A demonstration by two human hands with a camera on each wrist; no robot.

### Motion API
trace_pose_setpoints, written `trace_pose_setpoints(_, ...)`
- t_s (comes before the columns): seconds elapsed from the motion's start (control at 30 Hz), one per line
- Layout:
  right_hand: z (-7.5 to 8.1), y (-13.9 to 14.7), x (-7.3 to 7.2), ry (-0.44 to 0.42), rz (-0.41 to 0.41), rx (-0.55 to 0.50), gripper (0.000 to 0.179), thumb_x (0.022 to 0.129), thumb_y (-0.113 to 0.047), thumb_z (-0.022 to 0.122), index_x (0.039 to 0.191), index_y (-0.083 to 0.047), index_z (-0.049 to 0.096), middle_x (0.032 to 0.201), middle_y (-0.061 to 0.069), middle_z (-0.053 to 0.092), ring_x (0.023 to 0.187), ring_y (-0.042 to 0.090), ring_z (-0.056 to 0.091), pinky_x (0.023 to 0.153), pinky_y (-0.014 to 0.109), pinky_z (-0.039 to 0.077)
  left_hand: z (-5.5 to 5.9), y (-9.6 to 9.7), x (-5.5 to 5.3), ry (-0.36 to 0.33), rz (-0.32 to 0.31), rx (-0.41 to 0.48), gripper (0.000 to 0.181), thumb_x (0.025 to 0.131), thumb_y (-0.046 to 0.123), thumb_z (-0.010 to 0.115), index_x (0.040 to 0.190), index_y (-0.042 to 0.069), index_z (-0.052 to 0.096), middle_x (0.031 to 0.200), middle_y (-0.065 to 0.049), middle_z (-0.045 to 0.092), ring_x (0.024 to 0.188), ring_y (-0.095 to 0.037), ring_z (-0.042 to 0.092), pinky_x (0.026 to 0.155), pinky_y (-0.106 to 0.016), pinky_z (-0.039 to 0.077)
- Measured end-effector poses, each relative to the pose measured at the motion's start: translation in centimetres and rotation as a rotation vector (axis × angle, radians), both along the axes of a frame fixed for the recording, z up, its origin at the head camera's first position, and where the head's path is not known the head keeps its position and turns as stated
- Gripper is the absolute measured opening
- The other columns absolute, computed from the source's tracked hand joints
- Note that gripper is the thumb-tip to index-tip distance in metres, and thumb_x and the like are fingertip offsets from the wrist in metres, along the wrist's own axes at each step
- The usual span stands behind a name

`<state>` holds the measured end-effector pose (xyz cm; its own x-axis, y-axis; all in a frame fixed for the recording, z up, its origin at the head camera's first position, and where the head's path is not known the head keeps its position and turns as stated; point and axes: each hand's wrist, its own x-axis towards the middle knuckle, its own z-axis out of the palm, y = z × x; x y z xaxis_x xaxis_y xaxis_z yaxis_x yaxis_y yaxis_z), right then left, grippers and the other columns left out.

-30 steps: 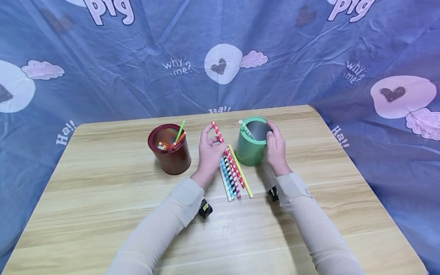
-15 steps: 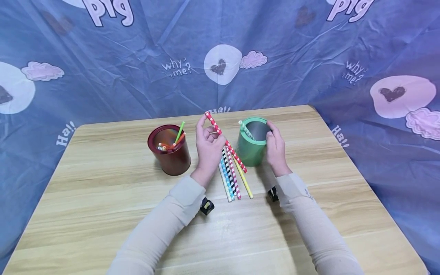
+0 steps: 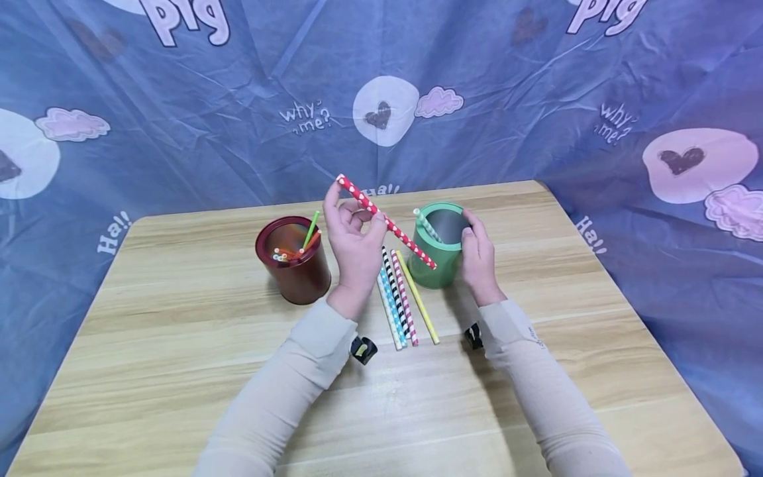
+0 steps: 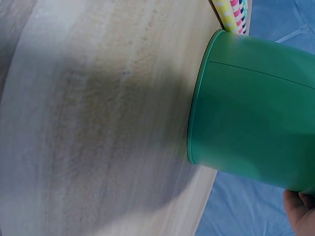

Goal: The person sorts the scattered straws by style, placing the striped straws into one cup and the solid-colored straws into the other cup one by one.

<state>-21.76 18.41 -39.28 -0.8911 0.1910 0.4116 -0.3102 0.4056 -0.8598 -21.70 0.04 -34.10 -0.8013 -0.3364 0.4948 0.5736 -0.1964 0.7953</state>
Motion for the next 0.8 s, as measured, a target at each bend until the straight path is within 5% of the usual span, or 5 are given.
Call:
trace_pose_setpoints(0.27, -2.0, 1.0, -1.3, 0.014, -0.015, 0.009, 0.042, 0.097, -0.011, 0.032, 0.136, 0.001, 0.043, 0.140, 0.017, 0.043, 0.132, 0.025, 0.035, 0.110, 0.038, 0.026, 1.0, 0.3, -0.3, 0.108, 0.022, 0.065, 0.065, 0.077, -0.013, 0.055, 0.135, 0.001, 0.028, 0.094, -0.015, 0.048, 0.079, -0.022, 0.055, 0.073, -0.027, 0.052)
trace_pose_setpoints(0.47, -2.0, 1.0, -1.3, 0.017, -0.021, 0.015, 0.042, 0.097, -0.013, 0.031, 0.136, -0.001, 0.043, 0.141, 0.016, 0.043, 0.133, 0.024, 0.035, 0.110, 0.037, 0.026, 1.4, 1.0, -0.9, 0.111, 0.014, 0.100, 0.064, 0.079, -0.014, 0.054, 0.135, -0.001, 0.026, 0.095, 0.000, 0.046, 0.082, -0.019, 0.055, 0.074, -0.025, 0.051)
trace_pose_setpoints(0.8, -2.0, 1.0, -1.4, -0.018, -0.016, 0.024, 0.043, 0.098, -0.015, 0.031, 0.138, -0.002, 0.041, 0.143, 0.015, 0.040, 0.134, 0.025, 0.033, 0.111, 0.039, 0.025, -0.3, 1.6, -1.3, 0.134, -0.018, -0.053, 0.062, 0.085, -0.009, 0.053, 0.137, -0.003, 0.022, 0.103, 0.005, 0.041, 0.093, -0.035, 0.054, 0.069, -0.028, 0.054)
